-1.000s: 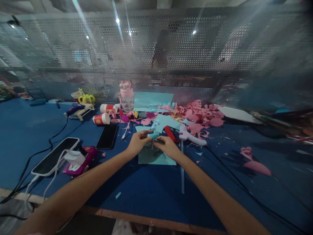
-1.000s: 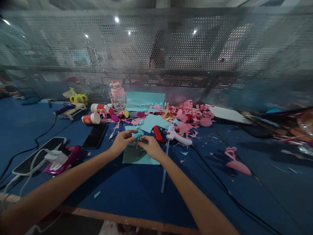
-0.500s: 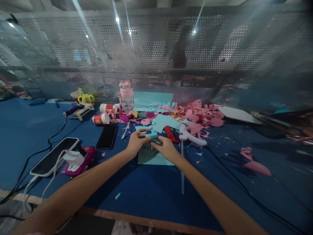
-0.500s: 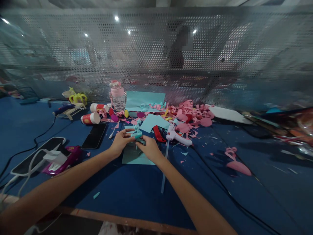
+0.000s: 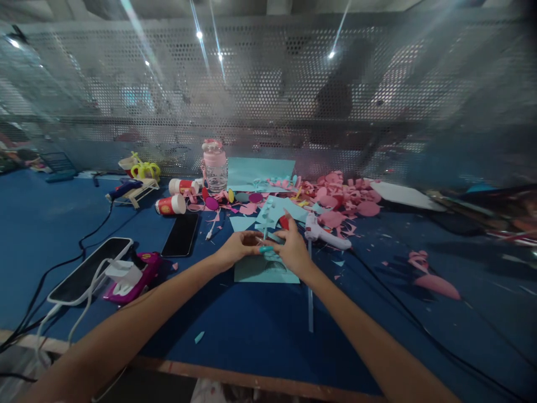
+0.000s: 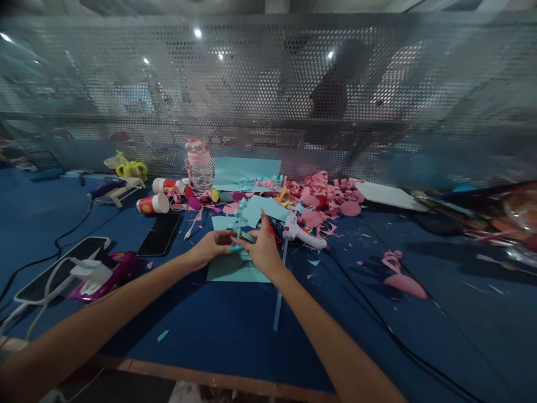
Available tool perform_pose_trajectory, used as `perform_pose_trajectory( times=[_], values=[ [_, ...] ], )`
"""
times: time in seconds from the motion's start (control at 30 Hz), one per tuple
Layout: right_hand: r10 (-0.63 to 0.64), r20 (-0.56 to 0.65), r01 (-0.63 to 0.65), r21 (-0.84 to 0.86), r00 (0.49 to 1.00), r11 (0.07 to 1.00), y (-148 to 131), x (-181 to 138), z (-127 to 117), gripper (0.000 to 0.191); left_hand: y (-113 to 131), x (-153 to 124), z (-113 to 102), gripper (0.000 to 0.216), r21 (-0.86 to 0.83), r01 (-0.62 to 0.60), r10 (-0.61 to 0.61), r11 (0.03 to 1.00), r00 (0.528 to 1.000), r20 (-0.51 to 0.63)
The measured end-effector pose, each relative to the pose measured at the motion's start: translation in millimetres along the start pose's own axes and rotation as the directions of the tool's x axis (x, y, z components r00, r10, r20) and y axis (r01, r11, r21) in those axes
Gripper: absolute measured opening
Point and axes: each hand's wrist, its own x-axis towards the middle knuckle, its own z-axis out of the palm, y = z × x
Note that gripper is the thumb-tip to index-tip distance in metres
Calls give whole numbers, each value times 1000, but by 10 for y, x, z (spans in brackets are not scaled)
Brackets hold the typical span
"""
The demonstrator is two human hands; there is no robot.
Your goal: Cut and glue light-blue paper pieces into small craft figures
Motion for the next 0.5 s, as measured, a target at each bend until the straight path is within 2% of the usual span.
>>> perform_pose_trajectory(
  times=[0.07,0.27,0.4,0.5],
  values=[
    [-4,-16,5,11,1000,1000,-7,-1,-14,99,-8,-11,8,45,34,33,-34,999,998,54],
    [-27,47,26,26,999,999,-86,-25,5,102,-24,-32,21,33,94,27,-29,995,999,26],
    [-16,60,17,-7,998,1000,-97,-19,10,101,-16,-24,10,39,38,73,-73,997,997,-12],
    [-74,67,73,21,995,997,-78,13,-56,95,-9,-8,-18,48,-26,43,-44,999,998,-44]
  ],
)
